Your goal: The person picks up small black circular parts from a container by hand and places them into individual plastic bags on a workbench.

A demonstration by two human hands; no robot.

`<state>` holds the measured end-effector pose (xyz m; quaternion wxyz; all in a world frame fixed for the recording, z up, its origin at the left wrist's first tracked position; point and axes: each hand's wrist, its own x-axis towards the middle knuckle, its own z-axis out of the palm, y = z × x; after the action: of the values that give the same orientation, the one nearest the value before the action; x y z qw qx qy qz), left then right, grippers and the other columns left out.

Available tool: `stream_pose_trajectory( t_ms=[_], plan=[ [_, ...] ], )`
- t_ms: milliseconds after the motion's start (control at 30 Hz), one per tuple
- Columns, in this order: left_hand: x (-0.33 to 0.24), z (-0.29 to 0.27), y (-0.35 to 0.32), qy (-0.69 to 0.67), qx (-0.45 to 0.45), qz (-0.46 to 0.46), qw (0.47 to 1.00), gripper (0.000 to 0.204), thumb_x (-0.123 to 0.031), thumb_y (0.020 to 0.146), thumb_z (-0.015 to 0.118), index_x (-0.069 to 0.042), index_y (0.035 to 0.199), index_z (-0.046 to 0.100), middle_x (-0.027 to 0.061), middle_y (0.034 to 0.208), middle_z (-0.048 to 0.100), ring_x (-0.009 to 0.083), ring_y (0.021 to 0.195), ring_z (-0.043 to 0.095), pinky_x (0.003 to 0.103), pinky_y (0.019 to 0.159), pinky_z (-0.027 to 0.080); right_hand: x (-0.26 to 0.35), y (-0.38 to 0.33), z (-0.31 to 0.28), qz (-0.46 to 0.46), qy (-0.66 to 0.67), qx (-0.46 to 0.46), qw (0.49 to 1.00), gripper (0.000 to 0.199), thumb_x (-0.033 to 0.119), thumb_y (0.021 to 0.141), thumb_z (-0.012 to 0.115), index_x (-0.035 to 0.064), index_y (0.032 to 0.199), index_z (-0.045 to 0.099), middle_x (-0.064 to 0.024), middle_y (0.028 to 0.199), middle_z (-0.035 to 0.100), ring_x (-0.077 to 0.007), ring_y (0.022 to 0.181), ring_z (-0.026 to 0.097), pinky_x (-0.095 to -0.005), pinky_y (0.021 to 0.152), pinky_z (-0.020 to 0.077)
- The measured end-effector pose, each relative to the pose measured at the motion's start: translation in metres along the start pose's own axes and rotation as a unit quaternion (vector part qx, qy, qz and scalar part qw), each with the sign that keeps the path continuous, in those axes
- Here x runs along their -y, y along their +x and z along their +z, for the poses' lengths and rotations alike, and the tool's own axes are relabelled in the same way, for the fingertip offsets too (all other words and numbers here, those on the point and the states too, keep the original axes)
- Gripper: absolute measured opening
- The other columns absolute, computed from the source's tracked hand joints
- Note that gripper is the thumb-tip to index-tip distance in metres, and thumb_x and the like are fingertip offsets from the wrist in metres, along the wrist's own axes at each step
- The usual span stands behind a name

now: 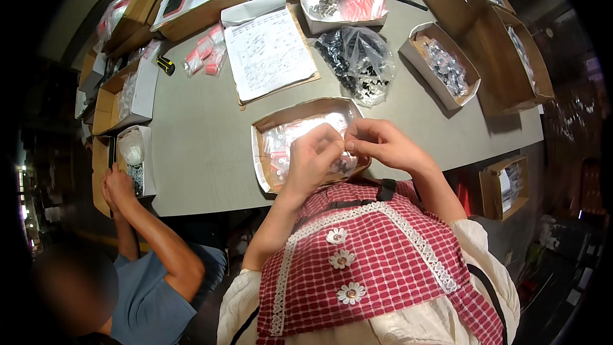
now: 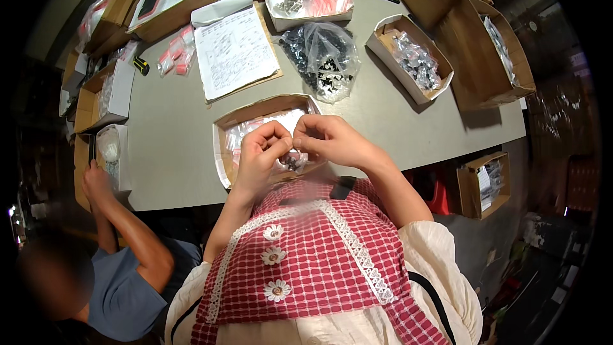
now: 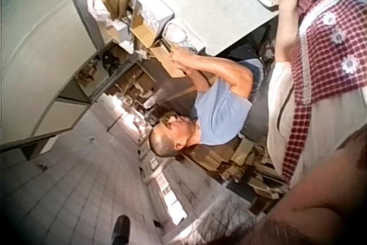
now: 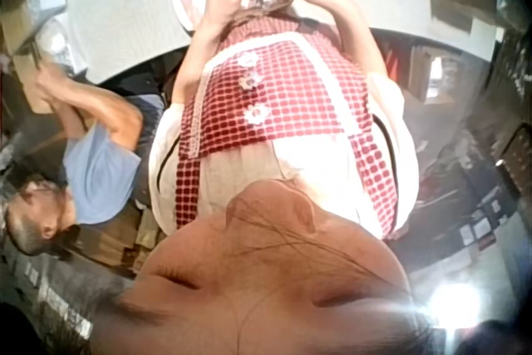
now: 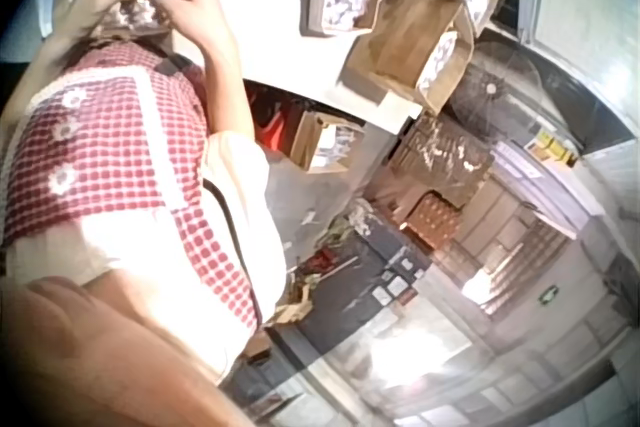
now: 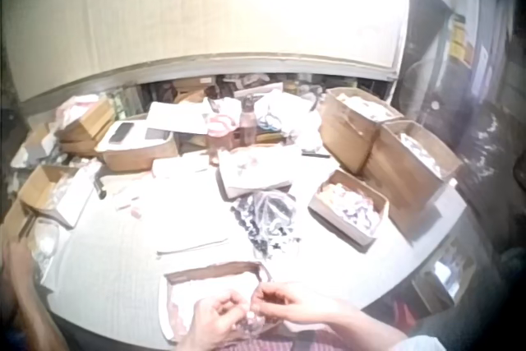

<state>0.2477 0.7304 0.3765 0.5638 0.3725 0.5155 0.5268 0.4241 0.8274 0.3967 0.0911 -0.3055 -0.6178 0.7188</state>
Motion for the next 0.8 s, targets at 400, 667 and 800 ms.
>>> stream_pose_trajectory(
  t_ms=[400, 667, 800],
  plan=[
    [0.05, 0.004, 0.028, 0.37, -0.104, 0.039, 0.922, 0.022, -0.019, 0.091, 0.068, 0.002, 0.09, 0.061, 0.0107, 0.077, 0.068, 0.021, 0.069, 0.066, 0.033, 0.065, 0.051, -0.042, -0.032, -0.058, -0.131, 0.151, -0.273, 0.941, 0.016, 0.021, 0.094, 0.065, 0.0061, 0.089, 0.066, -0.0037, 0.077, 0.065, -0.0101, 0.066, 0.062, -0.0231, 0.061, 0.046],
    [0.073, -0.003, 0.034, 0.543, -0.025, 0.042, 0.838, 0.025, -0.024, 0.086, 0.067, 0.0, 0.082, 0.066, 0.0219, 0.082, 0.067, 0.0401, 0.08, 0.066, 0.047, 0.07, 0.051, -0.059, -0.025, -0.049, -0.142, 0.136, -0.248, 0.948, 0.014, 0.005, 0.091, 0.063, 0.0023, 0.104, 0.066, -0.0045, 0.093, 0.069, -0.0115, 0.078, 0.064, -0.0261, 0.071, 0.0504],
    [0.046, -0.009, 0.024, 0.424, -0.084, 0.031, 0.901, 0.017, -0.018, 0.087, 0.068, -0.002, 0.09, 0.071, 0.0127, 0.077, 0.07, 0.0222, 0.066, 0.068, 0.032, 0.065, 0.052, -0.057, -0.013, -0.03, -0.121, 0.138, -0.189, 0.965, 0.014, 0.007, 0.093, 0.063, 0.0015, 0.106, 0.065, -0.0052, 0.096, 0.069, -0.0126, 0.082, 0.064, -0.0266, 0.075, 0.0509]
  ],
)
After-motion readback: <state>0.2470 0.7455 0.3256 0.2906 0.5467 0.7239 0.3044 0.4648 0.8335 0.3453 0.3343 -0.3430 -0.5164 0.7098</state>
